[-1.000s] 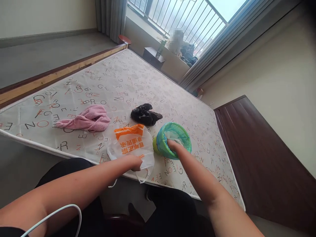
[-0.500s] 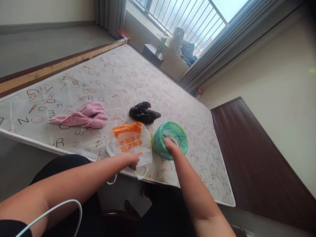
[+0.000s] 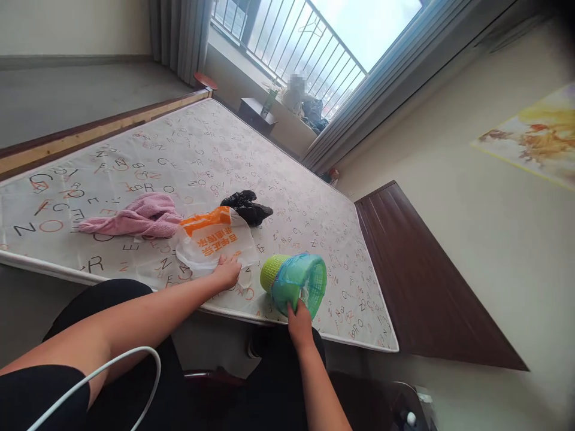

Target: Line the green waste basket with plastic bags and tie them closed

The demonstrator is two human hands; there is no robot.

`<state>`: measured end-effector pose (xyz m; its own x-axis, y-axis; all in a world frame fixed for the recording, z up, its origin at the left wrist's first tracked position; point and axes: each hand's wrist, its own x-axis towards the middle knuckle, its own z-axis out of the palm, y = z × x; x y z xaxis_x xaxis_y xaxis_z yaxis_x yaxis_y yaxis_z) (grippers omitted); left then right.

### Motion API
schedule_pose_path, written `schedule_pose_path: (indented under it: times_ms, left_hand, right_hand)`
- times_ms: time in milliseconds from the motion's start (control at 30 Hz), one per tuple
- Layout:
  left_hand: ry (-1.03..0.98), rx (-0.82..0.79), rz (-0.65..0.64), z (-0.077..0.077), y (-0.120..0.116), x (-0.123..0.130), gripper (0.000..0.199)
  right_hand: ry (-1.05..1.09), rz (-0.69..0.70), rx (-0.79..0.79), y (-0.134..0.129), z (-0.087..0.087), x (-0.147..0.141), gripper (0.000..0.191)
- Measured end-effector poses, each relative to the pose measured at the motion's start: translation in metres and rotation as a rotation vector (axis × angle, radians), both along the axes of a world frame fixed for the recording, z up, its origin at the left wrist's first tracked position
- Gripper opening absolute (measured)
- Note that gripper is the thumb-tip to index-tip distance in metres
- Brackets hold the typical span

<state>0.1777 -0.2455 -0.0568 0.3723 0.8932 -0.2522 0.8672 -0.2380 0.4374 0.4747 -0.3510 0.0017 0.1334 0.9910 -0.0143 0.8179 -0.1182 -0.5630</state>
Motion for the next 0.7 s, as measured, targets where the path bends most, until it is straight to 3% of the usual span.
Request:
schedule_pose_path:
  times_ms: [100,200,333,500,600,700]
  left_hand:
    - [-0.291,0.086,-0.159,0.010,-0.004,0.015,0.035]
    - [-0.615,0.010,-0.336,0.019,-0.014,0.024,0.041]
    - [-0.796,-0.245,-0.235,0.013,-0.020,0.028,0.042]
    - [-0.955,-0.732,-0.050,-0.003,-0.007,0.020,0.049]
    - [-1.007,-0.839,-0.024,-0.001,-0.005,0.010,0.053]
    - [-1.009,-0.881,-0.052,0.012,-0.010,0.005,0.044]
  right_hand:
    - [0.106,-0.019,0.048,-0.002,0.018,-0.016,0.035]
    - [0.139,0.010,0.038,0.010,0.035,-0.038,0.028]
    - [0.149,-0.065,0.048,0.031,0.040,-0.067,0.023]
    - [0.201,-0.246,0.060,0.052,0.034,-0.092,0.016]
    - [0.199,-0.285,0.066,0.061,0.032,-0.103,0.014]
    - [0.176,-0.302,0.073,0.068,0.031,-0.108,0.013]
